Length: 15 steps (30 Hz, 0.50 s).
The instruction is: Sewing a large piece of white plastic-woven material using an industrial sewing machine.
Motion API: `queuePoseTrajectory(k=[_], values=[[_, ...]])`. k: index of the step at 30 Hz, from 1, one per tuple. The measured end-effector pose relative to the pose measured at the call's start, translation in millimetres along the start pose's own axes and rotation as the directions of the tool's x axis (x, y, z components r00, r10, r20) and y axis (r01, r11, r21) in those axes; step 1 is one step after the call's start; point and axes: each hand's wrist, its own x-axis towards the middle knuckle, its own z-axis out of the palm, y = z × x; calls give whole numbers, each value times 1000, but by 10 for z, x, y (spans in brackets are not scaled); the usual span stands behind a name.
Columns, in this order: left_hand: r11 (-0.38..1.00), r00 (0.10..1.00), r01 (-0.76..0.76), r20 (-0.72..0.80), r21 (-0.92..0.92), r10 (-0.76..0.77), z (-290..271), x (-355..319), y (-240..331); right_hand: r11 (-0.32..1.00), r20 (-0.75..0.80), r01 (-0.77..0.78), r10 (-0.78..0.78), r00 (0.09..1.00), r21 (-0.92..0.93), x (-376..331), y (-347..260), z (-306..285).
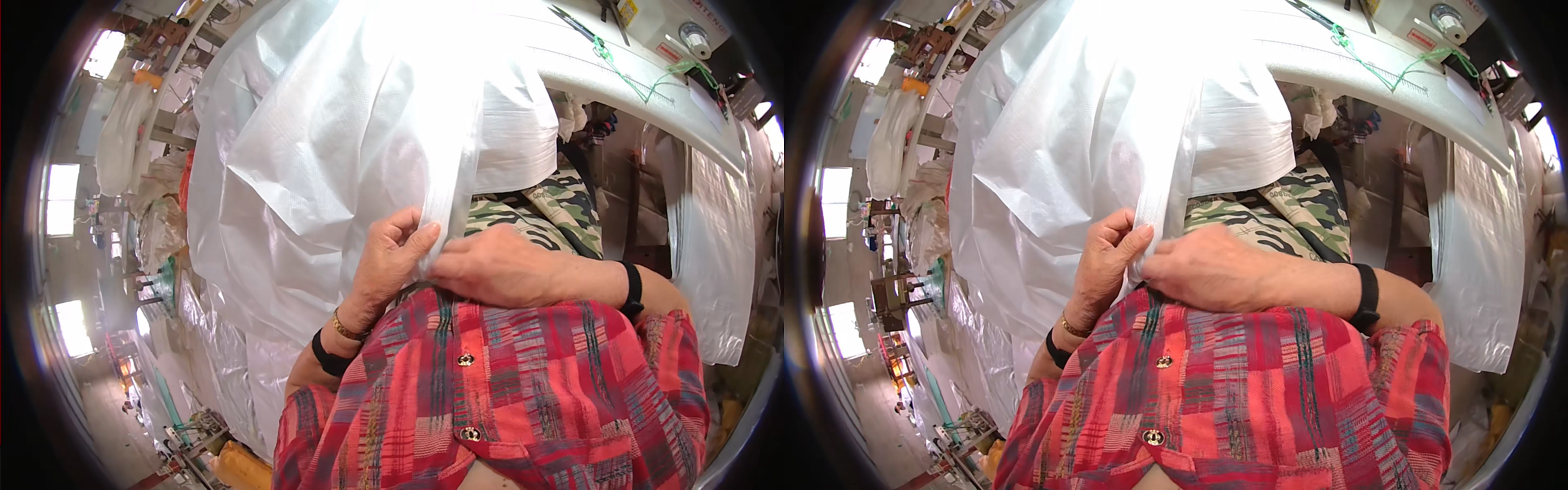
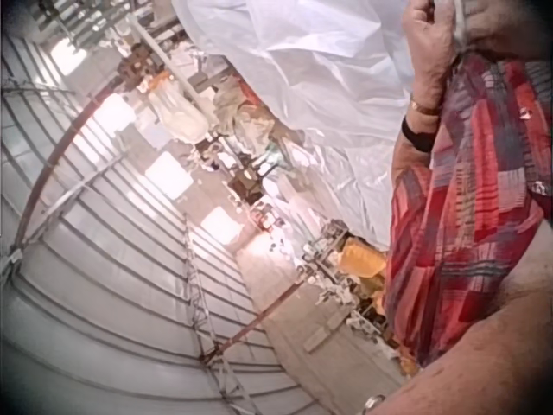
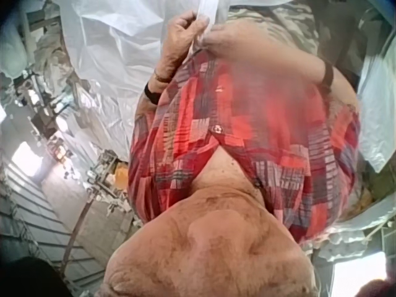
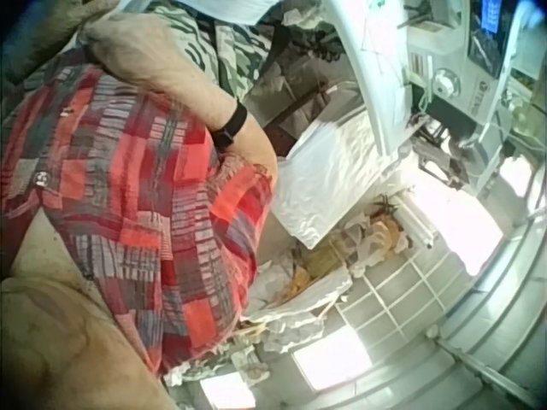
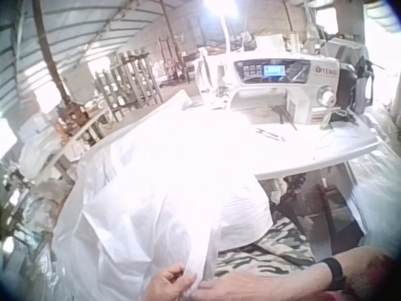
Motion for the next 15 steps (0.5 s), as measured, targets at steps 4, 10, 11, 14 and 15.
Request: queuePoseTrajectory(k=[4, 10, 11, 14, 15], values=[[998, 997, -53, -51, 19, 54, -72, -54, -11, 664, -92, -457, 619, 780, 591, -283, 347, -115], [995, 993, -97, -75, -6, 96, -120, -95, 137, 49, 117, -304, 855, 505, 951, -753, 987, 29], [993, 992, -106, -76, -51, 102, -110, -94, 172, 41, 110, -254, 828, 549, 966, -758, 1054, 60], [991, 988, -135, -80, -24, 133, -152, -91, 209, -66, 64, -17, 830, 554, 998, -717, 1111, 135], [990, 987, -140, -80, -23, 138, -157, -97, 223, -20, -2, 35, 844, 537, 999, -719, 1117, 159]])
